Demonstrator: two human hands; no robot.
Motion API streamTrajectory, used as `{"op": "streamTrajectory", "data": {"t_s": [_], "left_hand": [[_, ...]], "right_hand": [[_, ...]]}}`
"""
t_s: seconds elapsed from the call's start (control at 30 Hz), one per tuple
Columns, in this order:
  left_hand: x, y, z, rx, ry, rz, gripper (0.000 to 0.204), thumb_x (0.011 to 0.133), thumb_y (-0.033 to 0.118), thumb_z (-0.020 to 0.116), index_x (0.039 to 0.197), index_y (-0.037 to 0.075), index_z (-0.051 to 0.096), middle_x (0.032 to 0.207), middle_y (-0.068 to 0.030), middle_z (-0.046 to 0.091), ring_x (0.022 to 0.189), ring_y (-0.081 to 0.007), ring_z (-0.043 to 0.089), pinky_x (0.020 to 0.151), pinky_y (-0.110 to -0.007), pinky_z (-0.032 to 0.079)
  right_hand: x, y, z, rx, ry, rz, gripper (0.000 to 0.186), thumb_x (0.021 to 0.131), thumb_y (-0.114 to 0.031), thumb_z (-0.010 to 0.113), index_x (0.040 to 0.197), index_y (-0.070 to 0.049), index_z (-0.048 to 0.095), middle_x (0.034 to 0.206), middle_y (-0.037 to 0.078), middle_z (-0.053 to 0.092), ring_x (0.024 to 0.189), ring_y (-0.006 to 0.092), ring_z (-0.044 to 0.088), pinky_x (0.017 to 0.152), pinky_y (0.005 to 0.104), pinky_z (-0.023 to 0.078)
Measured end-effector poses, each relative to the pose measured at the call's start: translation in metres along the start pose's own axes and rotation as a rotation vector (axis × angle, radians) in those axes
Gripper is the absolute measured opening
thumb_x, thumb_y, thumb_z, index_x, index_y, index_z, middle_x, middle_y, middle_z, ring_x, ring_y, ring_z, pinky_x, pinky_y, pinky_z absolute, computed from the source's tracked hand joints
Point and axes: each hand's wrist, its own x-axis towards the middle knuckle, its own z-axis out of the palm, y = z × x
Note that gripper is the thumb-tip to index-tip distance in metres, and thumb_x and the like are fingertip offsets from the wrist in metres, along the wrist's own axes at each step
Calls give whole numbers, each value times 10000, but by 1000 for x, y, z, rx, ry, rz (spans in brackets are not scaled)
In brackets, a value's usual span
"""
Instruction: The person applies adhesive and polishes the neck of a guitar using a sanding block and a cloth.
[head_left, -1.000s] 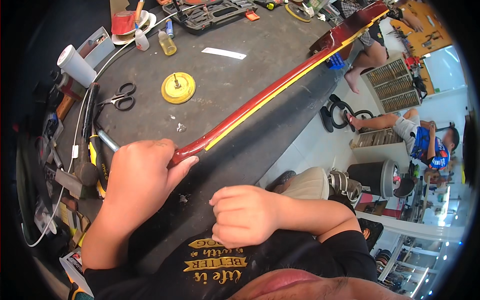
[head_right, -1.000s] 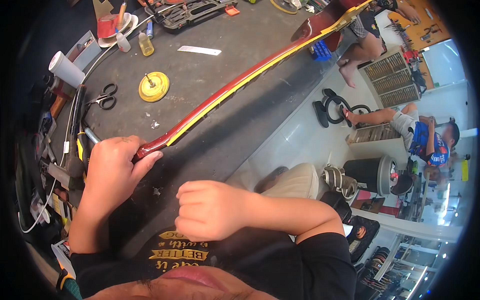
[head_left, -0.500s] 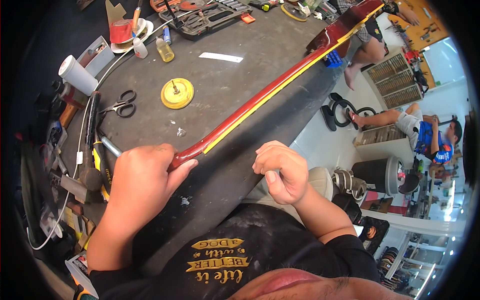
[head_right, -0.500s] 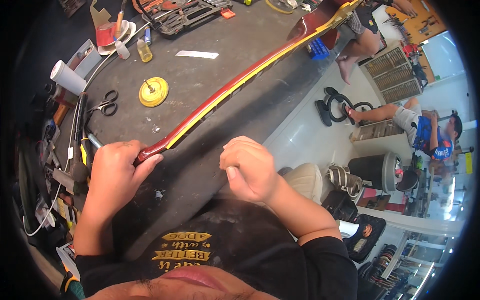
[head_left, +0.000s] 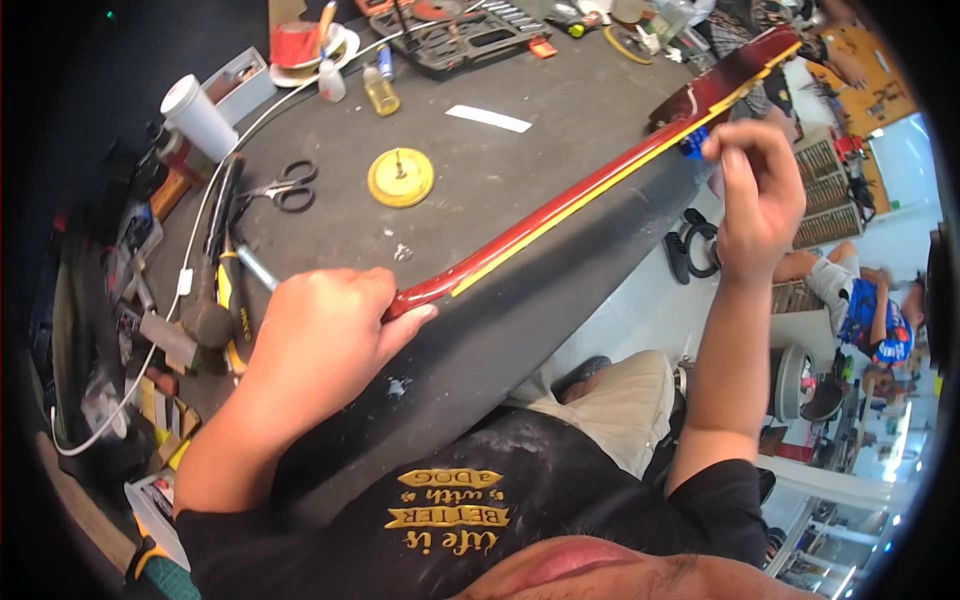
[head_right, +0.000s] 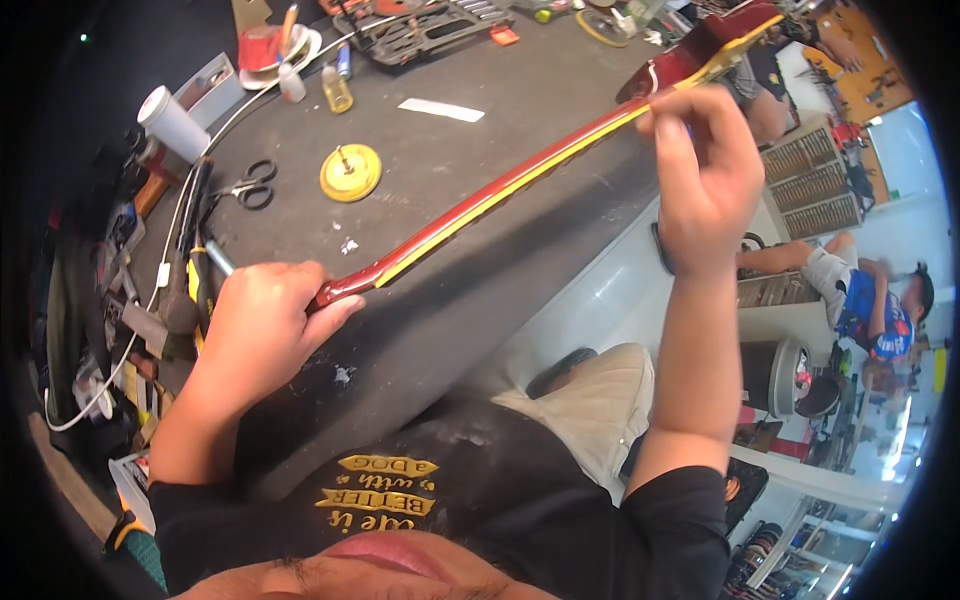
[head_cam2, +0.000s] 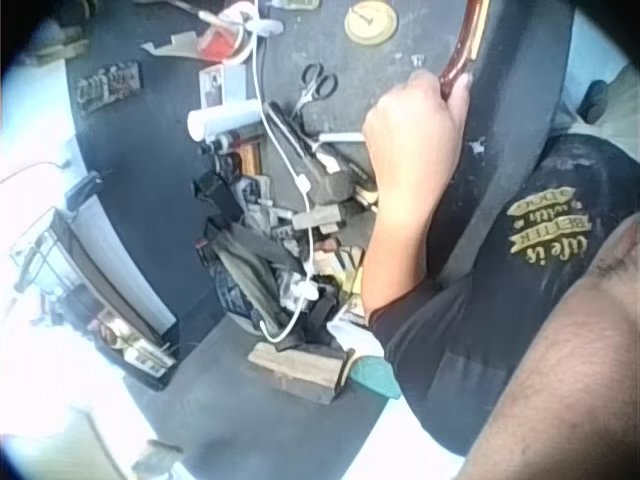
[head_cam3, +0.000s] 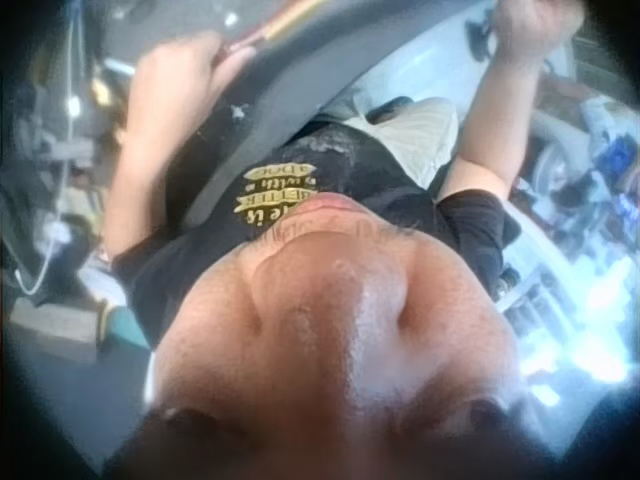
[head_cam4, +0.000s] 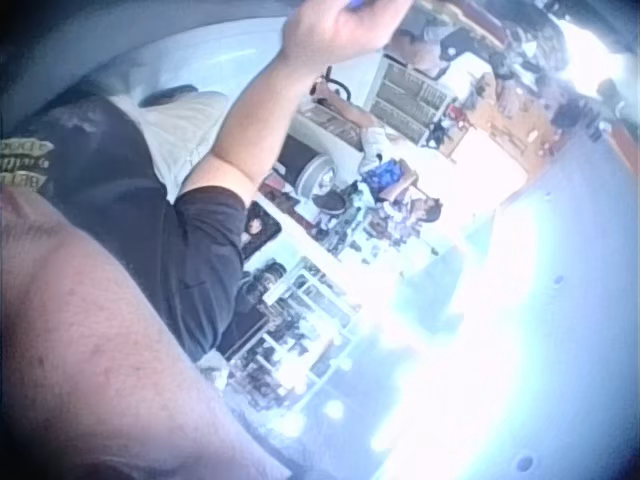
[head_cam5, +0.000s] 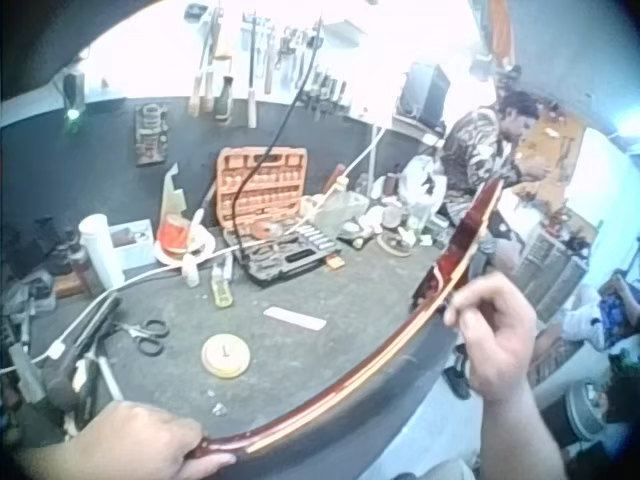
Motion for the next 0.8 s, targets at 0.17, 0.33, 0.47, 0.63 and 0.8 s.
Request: {"op": "streamTrajectory", "data": {"t_s": [0.17,0.33,0.47,0.63,0.8], "left_hand": [[4,3,-2,14,-32,-21,394,964,341,890,844,10,711,756,-213,710,742,-449,727,698,-539,570],[8,6,-5,12,-28,-6,391,953,349,899,842,23,712,743,-194,710,734,-434,729,705,-539,578],[9,2,-3,-8,5,40,396,943,353,899,819,40,691,736,-169,701,735,-412,722,703,-520,581],[6,-2,-1,-73,-12,9,393,914,351,903,822,52,665,748,-135,687,708,-374,700,668,-492,579],[6,0,-4,-49,-42,45,394,887,379,909,843,76,662,764,-84,688,668,-302,697,583,-440,577]], "right_hand": [[118,33,-41,-268,-236,-51,233,1142,-210,638,1164,4,730,997,20,722,992,112,681,922,284,535],[241,75,-15,-896,-319,-299,361,1025,-327,698,925,18,739,843,255,706,773,446,674,762,487,563],[353,214,-16,-1137,-729,229,346,1025,-306,681,994,21,791,801,137,808,672,258,770,626,423,612],[369,310,58,-1356,-1057,390,348,933,-325,753,959,-2,880,876,141,858,747,295,819,714,479,667],[378,404,72,-1496,-1021,251,444,845,-326,819,1097,36,870,1104,242,859,1004,395,837,892,500,660]]}}
